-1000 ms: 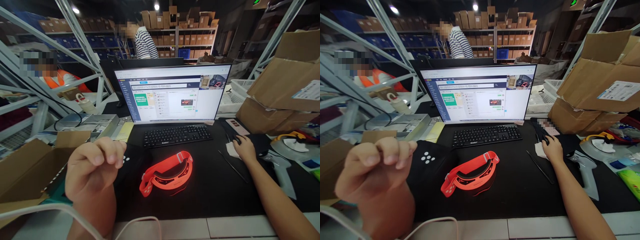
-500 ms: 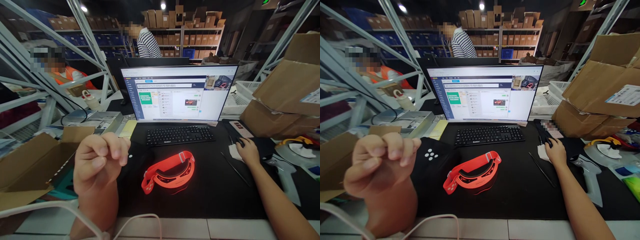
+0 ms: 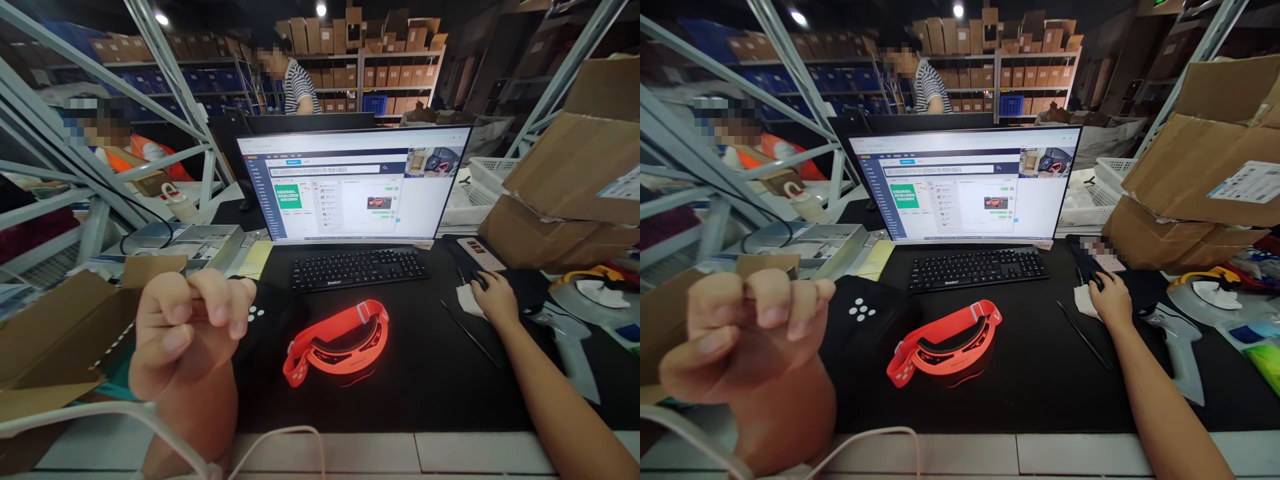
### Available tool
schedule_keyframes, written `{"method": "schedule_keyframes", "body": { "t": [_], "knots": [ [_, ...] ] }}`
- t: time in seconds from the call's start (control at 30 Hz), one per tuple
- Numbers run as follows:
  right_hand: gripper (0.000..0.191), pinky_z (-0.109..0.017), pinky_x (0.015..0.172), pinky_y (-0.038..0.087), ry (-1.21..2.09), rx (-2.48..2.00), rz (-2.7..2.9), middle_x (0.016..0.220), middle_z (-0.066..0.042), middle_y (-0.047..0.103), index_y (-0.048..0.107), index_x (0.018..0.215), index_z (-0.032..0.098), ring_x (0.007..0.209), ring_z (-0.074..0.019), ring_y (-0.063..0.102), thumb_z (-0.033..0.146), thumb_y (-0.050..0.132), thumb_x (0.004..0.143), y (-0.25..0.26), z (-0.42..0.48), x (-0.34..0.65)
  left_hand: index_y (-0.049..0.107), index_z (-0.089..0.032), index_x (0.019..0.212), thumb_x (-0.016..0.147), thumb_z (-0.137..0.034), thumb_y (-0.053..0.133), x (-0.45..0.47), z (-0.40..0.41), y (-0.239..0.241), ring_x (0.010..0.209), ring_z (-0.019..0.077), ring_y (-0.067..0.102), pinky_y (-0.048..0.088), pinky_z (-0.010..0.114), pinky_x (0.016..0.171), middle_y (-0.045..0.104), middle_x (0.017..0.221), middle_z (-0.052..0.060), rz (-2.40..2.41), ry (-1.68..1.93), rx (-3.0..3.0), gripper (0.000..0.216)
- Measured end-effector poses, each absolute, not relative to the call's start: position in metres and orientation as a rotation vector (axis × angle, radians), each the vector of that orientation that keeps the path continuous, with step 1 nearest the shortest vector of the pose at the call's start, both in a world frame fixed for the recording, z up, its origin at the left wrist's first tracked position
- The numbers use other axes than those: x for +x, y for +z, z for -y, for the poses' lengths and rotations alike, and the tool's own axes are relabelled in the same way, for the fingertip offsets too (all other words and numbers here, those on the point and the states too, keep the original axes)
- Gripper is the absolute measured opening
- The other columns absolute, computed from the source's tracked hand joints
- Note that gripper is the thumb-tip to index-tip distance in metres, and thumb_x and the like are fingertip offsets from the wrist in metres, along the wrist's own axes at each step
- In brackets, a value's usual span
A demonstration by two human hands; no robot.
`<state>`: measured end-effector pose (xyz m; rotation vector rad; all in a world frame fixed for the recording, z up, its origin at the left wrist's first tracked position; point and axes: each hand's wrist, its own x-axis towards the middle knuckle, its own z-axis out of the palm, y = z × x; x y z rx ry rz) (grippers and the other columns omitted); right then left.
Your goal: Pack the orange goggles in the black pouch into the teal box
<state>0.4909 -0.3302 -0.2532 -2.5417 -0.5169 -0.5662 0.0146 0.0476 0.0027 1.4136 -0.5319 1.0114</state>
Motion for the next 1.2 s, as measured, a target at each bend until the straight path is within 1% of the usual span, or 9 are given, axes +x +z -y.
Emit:
{"method": "schedule_keyframes", "body": {
  "t": [0.23, 0.4, 0.57, 0.77, 0.93, 1.07, 1.2],
  "knots": [
    [0.056, -0.053, 0.115, 0.047, -0.621, -2.496, 0.51, 0.146, -0.021, 0.062, 0.07, 0.138, 0.014, 0.135, -0.0363, 0.058, 0.046, 0.054, 0.095, -0.249, 0.329, 0.486, 0.048, -0.021, 0.076, 0.09, -0.032, 0.076, 0.017, -0.039, 0.005, 0.049, 0.0125, 0.059, 0.045, 0.032, 0.059, 0.066, 0.072, -0.004, 0.532, 0.987, 1.378, 0.033],
    [0.06, -0.052, 0.114, 0.048, -0.567, -2.547, 0.486, 0.146, -0.022, 0.061, 0.068, 0.142, 0.013, 0.133, -0.0364, 0.059, 0.047, 0.053, 0.095, -0.25, 0.329, 0.487, 0.045, -0.021, 0.077, 0.096, -0.037, 0.074, 0.016, -0.036, 0.009, 0.042, 0.0096, 0.054, 0.043, 0.03, 0.055, 0.058, 0.064, -0.008, 0.565, 0.928, 1.428, 0.039],
    [0.057, -0.052, 0.114, 0.049, -0.571, -2.526, 0.499, 0.144, -0.02, 0.064, 0.07, 0.139, 0.016, 0.131, -0.0357, 0.061, 0.047, 0.054, 0.094, -0.251, 0.329, 0.488, 0.047, -0.022, 0.08, 0.095, -0.033, 0.075, 0.012, -0.027, 0.01, 0.04, 0.0088, 0.053, 0.043, 0.03, 0.054, 0.054, 0.061, -0.009, 0.464, 0.978, 1.396, 0.034],
    [0.063, -0.054, 0.115, 0.048, -0.612, -2.522, 0.495, 0.15, -0.023, 0.059, 0.067, 0.144, 0.011, 0.136, -0.0387, 0.058, 0.048, 0.052, 0.095, -0.248, 0.328, 0.486, 0.047, -0.022, 0.078, 0.096, -0.035, 0.072, 0.012, -0.028, 0.012, 0.036, 0.0089, 0.049, 0.039, 0.032, 0.05, 0.047, 0.058, -0.009, 0.474, 0.952, 1.393, 0.033],
    [0.059, -0.052, 0.115, 0.048, -0.529, -2.544, 0.47, 0.148, -0.02, 0.062, 0.07, 0.14, 0.015, 0.133, -0.0371, 0.061, 0.045, 0.054, 0.092, -0.249, 0.328, 0.487, 0.044, -0.022, 0.076, 0.095, -0.035, 0.07, 0.011, -0.028, 0.01, 0.035, 0.0083, 0.046, 0.036, 0.032, 0.049, 0.043, 0.057, -0.009, 0.471, 0.939, 1.364, 0.035],
    [0.059, -0.052, 0.117, 0.047, -0.515, -2.53, 0.495, 0.146, -0.02, 0.064, 0.069, 0.138, 0.013, 0.133, -0.0367, 0.061, 0.041, 0.055, 0.088, -0.25, 0.328, 0.49, 0.046, -0.023, 0.078, 0.09, -0.032, 0.074, 0.009, -0.022, 0.009, 0.033, 0.0071, 0.036, 0.031, 0.034, 0.05, 0.032, 0.056, -0.01, 0.39, 0.979, 1.283, 0.032],
    [0.061, -0.051, 0.118, 0.045, -0.489, -2.524, 0.523, 0.146, -0.021, 0.065, 0.069, 0.135, 0.011, 0.135, -0.0368, 0.06, 0.044, 0.055, 0.086, -0.249, 0.327, 0.49, 0.048, -0.024, 0.079, 0.09, -0.031, 0.075, 0.009, -0.019, 0.011, 0.032, 0.0069, 0.032, 0.028, 0.035, 0.048, 0.029, 0.054, -0.011, 0.41, 0.981, 1.281, 0.03]
  ]
}}
